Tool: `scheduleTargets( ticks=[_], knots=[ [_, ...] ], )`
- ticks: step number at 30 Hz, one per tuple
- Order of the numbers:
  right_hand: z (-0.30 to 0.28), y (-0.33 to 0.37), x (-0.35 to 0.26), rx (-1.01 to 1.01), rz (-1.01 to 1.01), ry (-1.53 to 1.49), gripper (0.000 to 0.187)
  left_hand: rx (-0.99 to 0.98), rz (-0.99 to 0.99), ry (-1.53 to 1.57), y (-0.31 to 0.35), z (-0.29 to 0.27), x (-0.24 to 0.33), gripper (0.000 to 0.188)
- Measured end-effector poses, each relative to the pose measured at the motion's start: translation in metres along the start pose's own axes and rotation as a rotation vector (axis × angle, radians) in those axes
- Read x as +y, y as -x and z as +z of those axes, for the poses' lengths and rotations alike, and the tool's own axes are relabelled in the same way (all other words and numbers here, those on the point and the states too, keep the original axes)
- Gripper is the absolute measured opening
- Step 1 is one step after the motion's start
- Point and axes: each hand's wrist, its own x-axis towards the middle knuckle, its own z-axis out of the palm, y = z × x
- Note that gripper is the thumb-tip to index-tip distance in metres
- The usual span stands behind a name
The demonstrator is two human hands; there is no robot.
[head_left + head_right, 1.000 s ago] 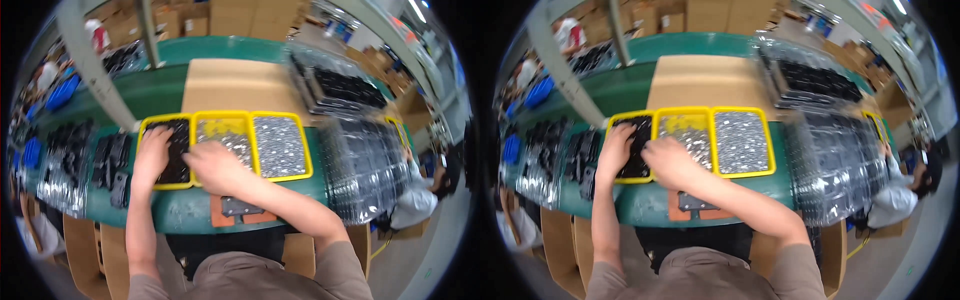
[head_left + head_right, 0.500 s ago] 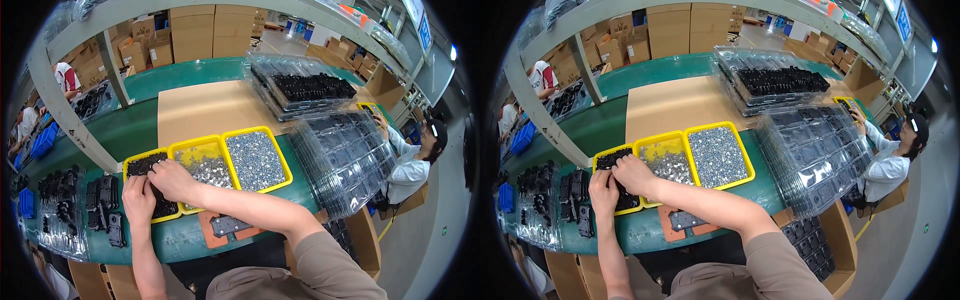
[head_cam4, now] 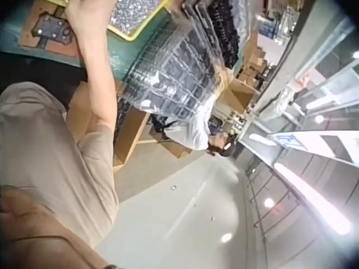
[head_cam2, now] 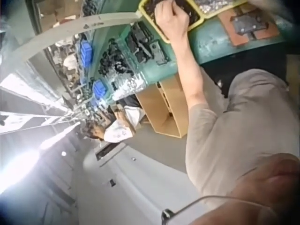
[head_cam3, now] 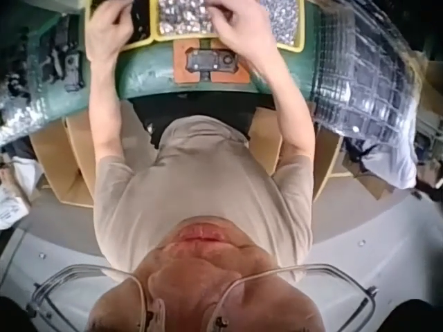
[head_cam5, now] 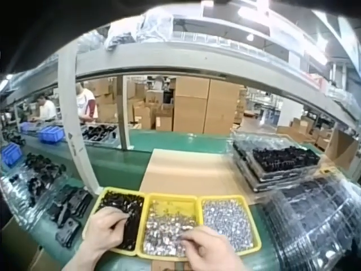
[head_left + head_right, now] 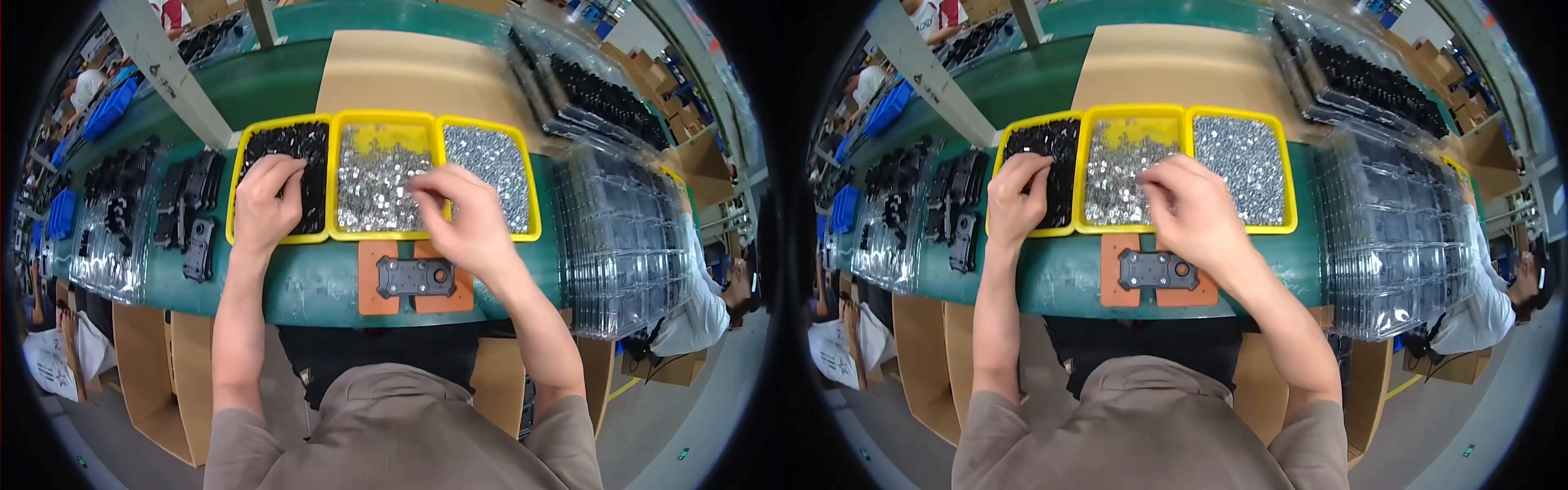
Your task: Assembling small metal components into plastic housings at an industrial workstation.
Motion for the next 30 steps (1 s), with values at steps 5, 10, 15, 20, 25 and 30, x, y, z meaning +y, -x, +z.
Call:
scheduleTargets(
  ticks=[5, 10, 15, 20, 25, 30],
  knots=[
    [-0.031, 0.082, -0.001, 0.075, 0.216, -0.084, 0.016, -0.16, -0.023, 0.21, 0.009, -0.006, 0.058, 0.022],
    [-0.018, 0.12, -0.006, 0.021, 0.215, -0.092, 0.019, -0.411, -0.031, 0.335, 0.059, -0.009, 0.116, 0.022],
    [-0.004, 0.111, 0.002, -0.066, -0.068, 0.089, 0.019, -0.491, 0.075, 0.137, 0.066, -0.008, 0.13, 0.022],
    [-0.007, 0.106, -0.002, -0.153, -0.053, 0.167, 0.023, -0.529, 0.06, 0.179, 0.059, -0.007, 0.129, 0.02],
    [-0.009, 0.103, -0.006, -0.193, -0.102, 0.255, 0.022, -0.506, 0.037, 0.211, 0.061, -0.005, 0.132, 0.017],
    [-0.007, 0.104, -0.003, -0.201, -0.122, 0.268, 0.02, -0.493, 0.042, 0.185, 0.059, -0.008, 0.135, 0.016]
  ],
)
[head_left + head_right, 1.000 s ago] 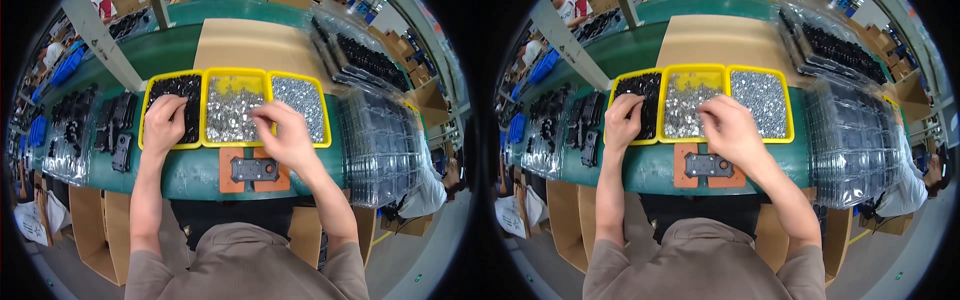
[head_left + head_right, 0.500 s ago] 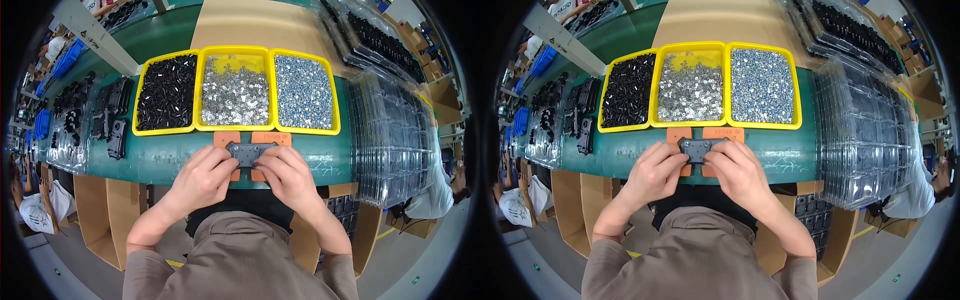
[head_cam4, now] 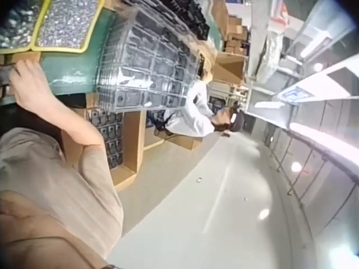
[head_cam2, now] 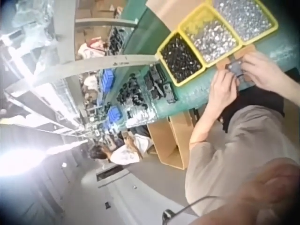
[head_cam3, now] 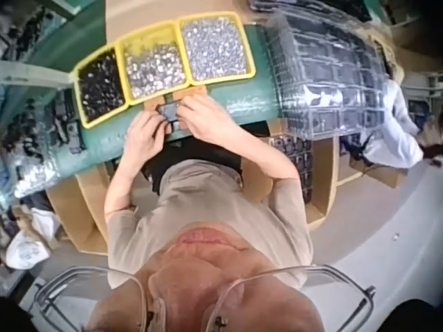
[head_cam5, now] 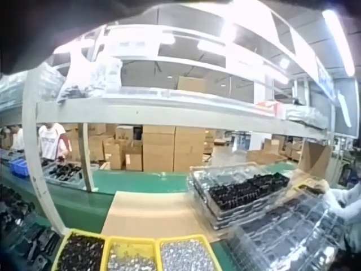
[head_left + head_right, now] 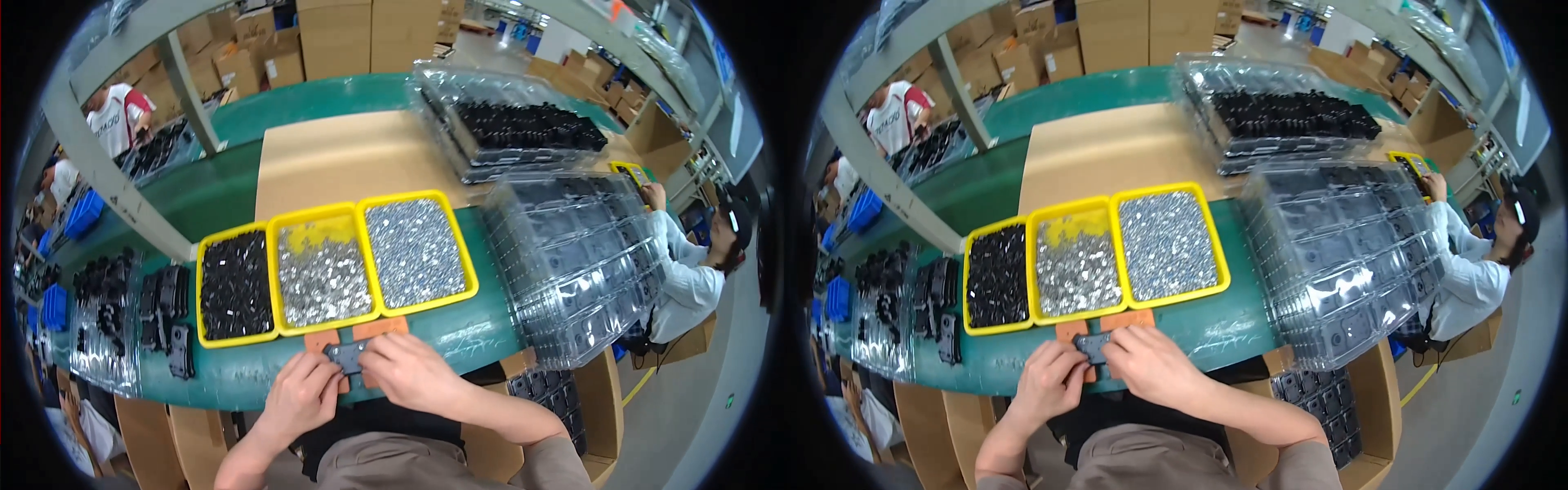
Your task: Assembling small metal components into plastic housings at an industrial workstation.
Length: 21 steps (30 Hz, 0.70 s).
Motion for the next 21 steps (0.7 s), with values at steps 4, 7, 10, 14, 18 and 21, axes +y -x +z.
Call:
scheduleTargets(
  ticks=[4, 7, 10, 14, 18, 21],
  knots=[
    [-0.001, -0.001, -0.001, -0.04, -0.024, 0.024, 0.019, -0.054, 0.024, -0.059, 0.0, -0.001, -0.002, 0.017],
    [-0.001, -0.002, 0.001, -0.052, -0.028, 0.047, 0.018, -0.039, 0.023, -0.052, -0.001, 0.001, -0.001, 0.017],
    [-0.002, -0.004, 0.001, -0.065, -0.029, 0.071, 0.017, -0.027, 0.022, -0.042, -0.002, 0.002, -0.001, 0.017],
    [-0.002, -0.008, -0.001, -0.091, -0.066, 0.16, 0.017, -0.037, -0.046, -0.033, 0.001, 0.004, -0.004, 0.02],
    [0.004, -0.008, 0.005, -0.08, -0.136, 0.211, 0.018, 0.025, -0.064, 0.04, 0.007, 0.012, -0.003, 0.024],
    [0.005, -0.007, 0.006, -0.079, -0.156, 0.222, 0.019, 0.047, -0.057, 0.074, 0.009, 0.014, -0.004, 0.026]
  ],
)
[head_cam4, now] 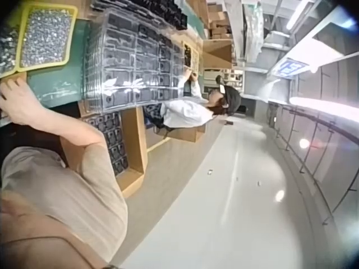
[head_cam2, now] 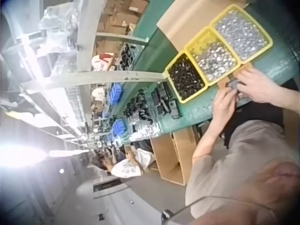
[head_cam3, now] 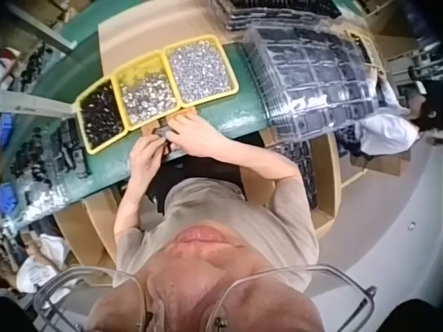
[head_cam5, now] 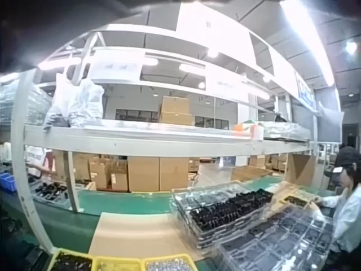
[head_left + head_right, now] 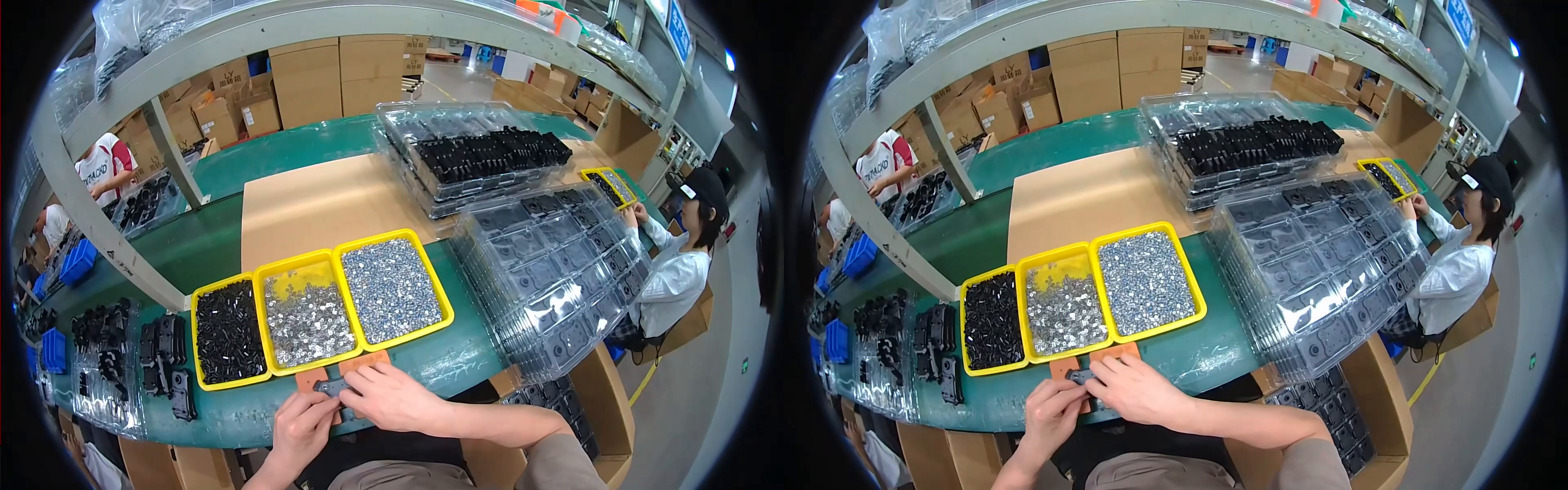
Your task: Assembling small metal components into plastic housings at an industrial workstation.
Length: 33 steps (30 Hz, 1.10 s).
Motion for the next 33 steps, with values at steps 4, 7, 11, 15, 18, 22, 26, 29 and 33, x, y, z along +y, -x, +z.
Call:
scheduleTargets(
  ticks=[4, 7, 11, 15, 18, 22, 26, 29, 33],
  knots=[
    [0.001, 0.0, 0.0, -0.01, 0.007, -0.018, 0.02, 0.006, 0.036, 0.033, 0.0, -0.001, 0.0, 0.03],
    [0.001, -0.001, 0.002, -0.017, 0.017, -0.007, 0.019, 0.016, 0.058, -0.013, -0.001, 0.0, 0.005, 0.032],
    [0.001, -0.002, 0.003, 0.0, 0.017, -0.018, 0.018, 0.058, 0.05, -0.01, 0.001, 0.006, 0.003, 0.035],
    [0.002, -0.002, 0.002, 0.021, 0.02, -0.034, 0.017, 0.099, 0.024, 0.02, 0.006, 0.012, 0.001, 0.037],
    [0.004, -0.003, 0.001, 0.032, 0.033, -0.022, 0.018, 0.118, 0.008, 0.047, 0.01, 0.014, 0.003, 0.039],
    [0.004, -0.003, 0.001, 0.042, 0.033, -0.045, 0.018, 0.141, 0.071, 0.008, 0.006, 0.014, 0.011, 0.039],
    [0.003, -0.008, 0.007, 0.058, 0.022, -0.055, 0.018, 0.149, 0.047, 0.011, 0.001, 0.015, 0.006, 0.039],
    [0.002, -0.005, 0.003, 0.068, 0.019, -0.07, 0.019, 0.136, -0.006, 0.027, 0.011, 0.018, 0.007, 0.04],
    [-0.004, -0.008, 0.001, 0.051, 0.026, -0.028, 0.019, 0.249, -0.123, 0.129, 0.011, 0.026, 0.013, 0.039]
  ],
)
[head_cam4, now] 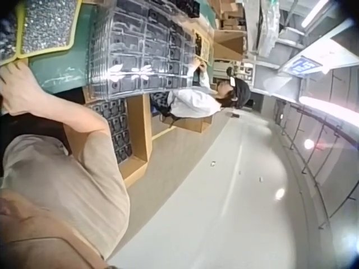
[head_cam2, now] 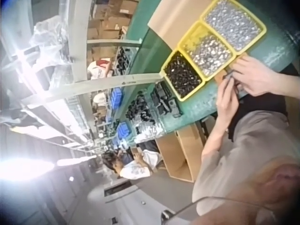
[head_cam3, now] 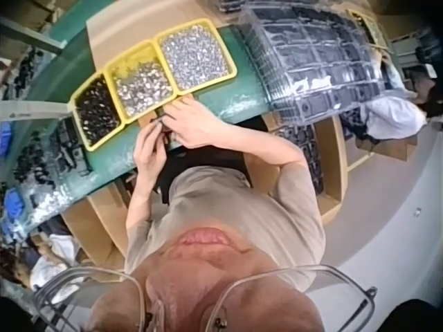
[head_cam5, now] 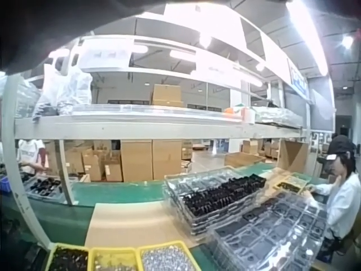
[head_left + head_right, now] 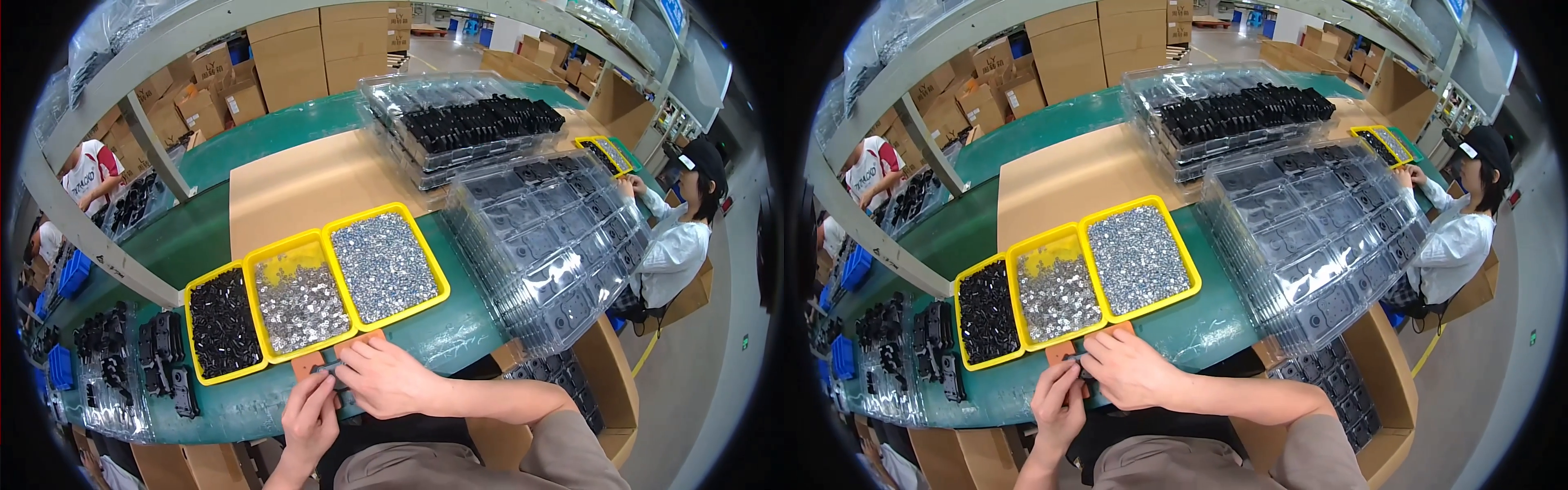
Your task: Assembling small metal components into plastic housings at an industrial workstation.
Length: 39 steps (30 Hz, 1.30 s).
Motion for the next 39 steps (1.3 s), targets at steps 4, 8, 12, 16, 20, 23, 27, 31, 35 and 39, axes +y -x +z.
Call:
scheduleTargets(
  ticks=[4, 8, 12, 16, 20, 23, 27, 31, 35, 39],
  knots=[
    [0.006, 0.004, 0.002, 0.025, -0.03, -0.018, 0.019, -0.009, 0.164, -0.177, -0.001, -0.005, -0.004, 0.037],
    [0.007, 0.004, 0.004, 0.029, -0.038, -0.032, 0.019, -0.034, 0.171, -0.182, -0.001, -0.007, -0.005, 0.036],
    [0.007, 0.003, 0.004, 0.027, -0.042, -0.031, 0.019, -0.05, 0.112, -0.159, -0.001, -0.007, -0.003, 0.034],
    [0.006, 0.004, 0.003, 0.028, -0.057, -0.012, 0.018, -0.04, 0.069, -0.252, -0.002, -0.007, 0.002, 0.031],
    [0.007, 0.005, 0.005, 0.026, -0.063, -0.009, 0.018, -0.042, 0.124, -0.195, -0.003, -0.007, 0.002, 0.03],
    [0.005, 0.004, 0.003, 0.033, -0.065, 0.002, 0.019, -0.05, 0.147, -0.198, -0.003, -0.008, 0.0, 0.031],
    [0.004, 0.003, 0.003, 0.043, -0.069, 0.012, 0.019, -0.066, 0.141, -0.213, -0.002, -0.008, 0.0, 0.032],
    [0.004, 0.0, 0.008, 0.053, -0.082, 0.025, 0.02, -0.077, 0.064, -0.24, -0.004, -0.006, 0.003, 0.031],
    [0.008, 0.001, 0.007, -0.011, -0.108, 0.039, 0.022, -0.093, 0.045, -0.209, -0.01, -0.007, 0.017, 0.028],
    [0.004, 0.0, 0.007, 0.006, -0.121, 0.038, 0.022, -0.132, 0.103, -0.224, -0.005, -0.012, 0.006, 0.028]
  ],
)
